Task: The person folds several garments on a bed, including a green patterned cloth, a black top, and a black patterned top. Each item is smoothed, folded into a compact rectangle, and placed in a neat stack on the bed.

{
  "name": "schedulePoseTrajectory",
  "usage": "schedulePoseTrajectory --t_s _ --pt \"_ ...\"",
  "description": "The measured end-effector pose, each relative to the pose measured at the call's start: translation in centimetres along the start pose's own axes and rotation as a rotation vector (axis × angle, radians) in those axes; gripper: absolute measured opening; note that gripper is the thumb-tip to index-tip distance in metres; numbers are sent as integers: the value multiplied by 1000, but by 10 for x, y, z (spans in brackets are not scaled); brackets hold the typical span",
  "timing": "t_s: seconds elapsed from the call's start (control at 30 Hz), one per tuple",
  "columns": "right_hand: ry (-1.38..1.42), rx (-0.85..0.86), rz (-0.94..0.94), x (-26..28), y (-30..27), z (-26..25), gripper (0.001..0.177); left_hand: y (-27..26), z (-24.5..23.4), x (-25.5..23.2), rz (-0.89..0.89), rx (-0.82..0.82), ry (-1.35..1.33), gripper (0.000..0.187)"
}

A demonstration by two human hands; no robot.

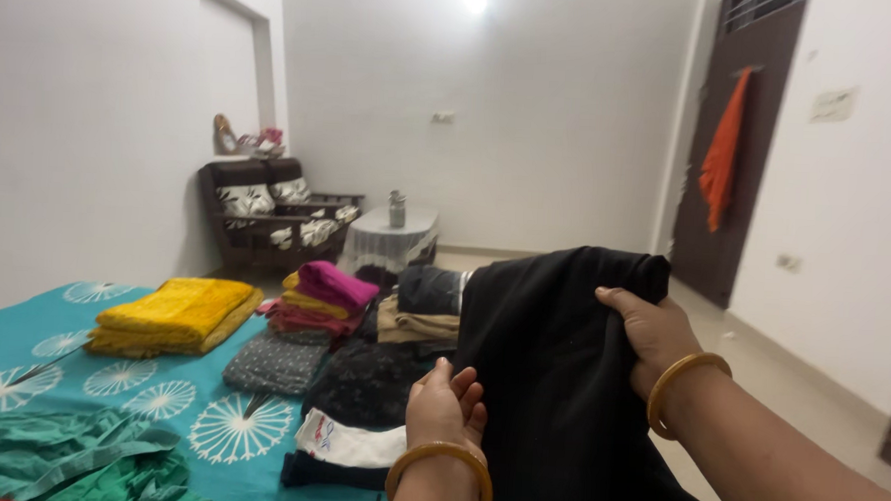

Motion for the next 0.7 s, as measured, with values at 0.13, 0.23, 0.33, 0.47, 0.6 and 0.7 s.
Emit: schedulePoseTrajectory --t_s 0.13,0.23,0.33,0.47,0.6,0.7 --pt "37 42 58 -37 32 22 43 27 -18 2 13 -175 96 28" --pt "65 45 91 -62 56 30 43 55 -10 0 174 -118 248 33" --pt "134 65 62 -75 77 36 43 67 35 -11 643 129 420 47" --pt "185 271 2 -69 95 62 41 86 111 -33 1127 240 910 66" --pt "203 243 67 -34 112 82 37 132 108 -75 1049 87 1224 69" --pt "201 169 98 3 118 89 37 153 31 -60 252 -126 1724 69"
Point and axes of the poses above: each hand's wrist, its own y-axis towards the middle knuckle, its own z-axis out of the palm, x = y × z, the point moved 7 cm from there along y, towards the middle knuckle, and after that the axes turned 2 degrees about x, right-handed, at the moved point
